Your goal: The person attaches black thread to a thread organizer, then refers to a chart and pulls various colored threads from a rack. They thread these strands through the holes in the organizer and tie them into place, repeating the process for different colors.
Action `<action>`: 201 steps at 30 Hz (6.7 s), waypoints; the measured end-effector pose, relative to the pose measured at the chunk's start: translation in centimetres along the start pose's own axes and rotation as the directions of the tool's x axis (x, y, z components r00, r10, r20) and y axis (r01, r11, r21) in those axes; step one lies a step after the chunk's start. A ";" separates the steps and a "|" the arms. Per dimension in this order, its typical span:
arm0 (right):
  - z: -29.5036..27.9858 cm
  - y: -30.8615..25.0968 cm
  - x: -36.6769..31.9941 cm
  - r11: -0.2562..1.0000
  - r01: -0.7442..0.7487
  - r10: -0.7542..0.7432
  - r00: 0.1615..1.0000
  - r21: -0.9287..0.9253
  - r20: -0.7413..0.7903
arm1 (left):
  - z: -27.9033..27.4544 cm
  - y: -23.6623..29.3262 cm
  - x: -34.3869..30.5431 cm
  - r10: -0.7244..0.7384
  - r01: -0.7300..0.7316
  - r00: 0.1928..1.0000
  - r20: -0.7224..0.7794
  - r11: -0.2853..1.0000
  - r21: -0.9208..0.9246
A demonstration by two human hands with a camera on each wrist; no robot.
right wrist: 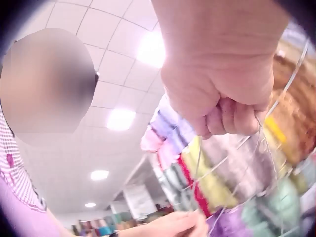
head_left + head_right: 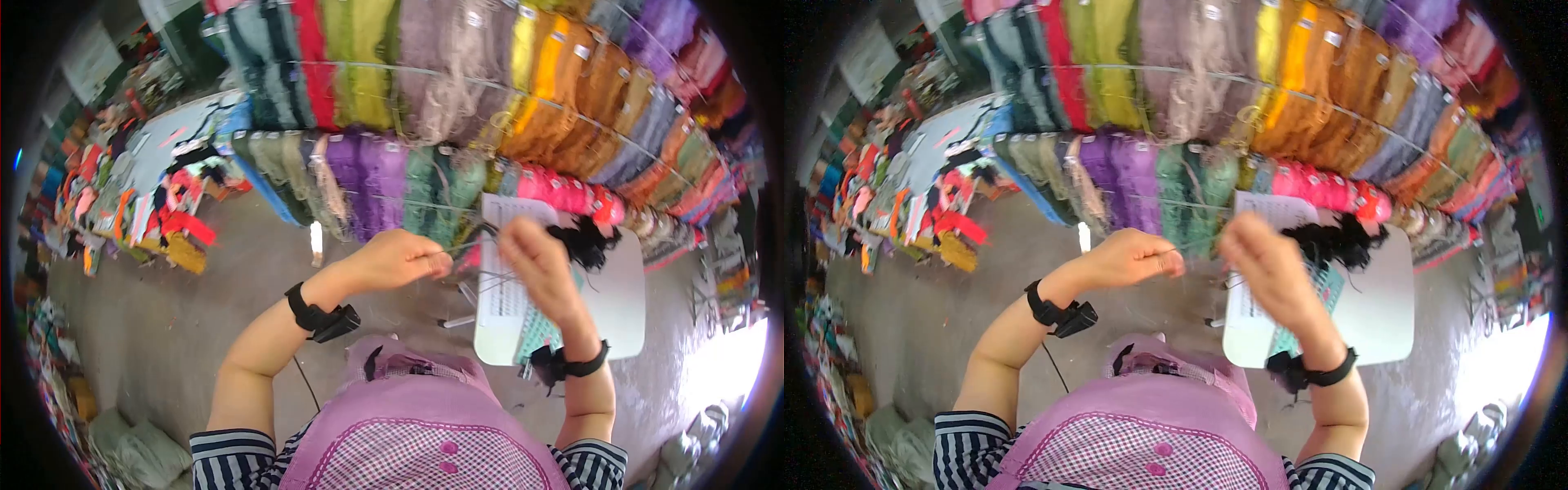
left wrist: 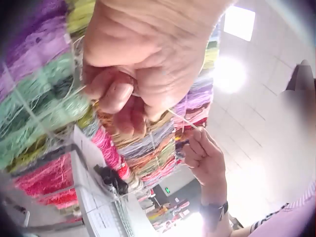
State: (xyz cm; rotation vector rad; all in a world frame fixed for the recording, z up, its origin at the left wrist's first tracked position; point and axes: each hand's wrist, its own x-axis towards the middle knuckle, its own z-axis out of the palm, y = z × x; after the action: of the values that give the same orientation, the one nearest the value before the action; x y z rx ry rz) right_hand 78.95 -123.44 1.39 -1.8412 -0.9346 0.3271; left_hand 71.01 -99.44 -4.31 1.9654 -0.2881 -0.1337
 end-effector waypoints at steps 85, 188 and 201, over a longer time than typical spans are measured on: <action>-3.9 21.4 -12.4 0.808 -0.560 0.406 0.754 -0.182 -0.516 | -0.1 -10.4 10.6 -0.368 0.315 0.930 -0.017 0.818 -0.481; -4.6 21.0 -15.0 0.881 -0.461 0.283 0.697 -0.109 -0.659 | 24.2 -3.4 17.1 -0.355 0.478 0.878 0.321 0.636 -0.606; -4.2 19.6 -15.8 0.822 -0.528 0.548 0.630 0.214 -0.551 | 24.1 -4.3 17.6 -0.293 0.394 0.910 0.294 0.833 -0.388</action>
State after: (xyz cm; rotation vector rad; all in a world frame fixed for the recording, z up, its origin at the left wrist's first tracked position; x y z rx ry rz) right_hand 79.78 -141.56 -16.57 -1.9851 0.0850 0.0984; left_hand 83.18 -123.88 -17.21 1.5282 -0.0311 -0.6102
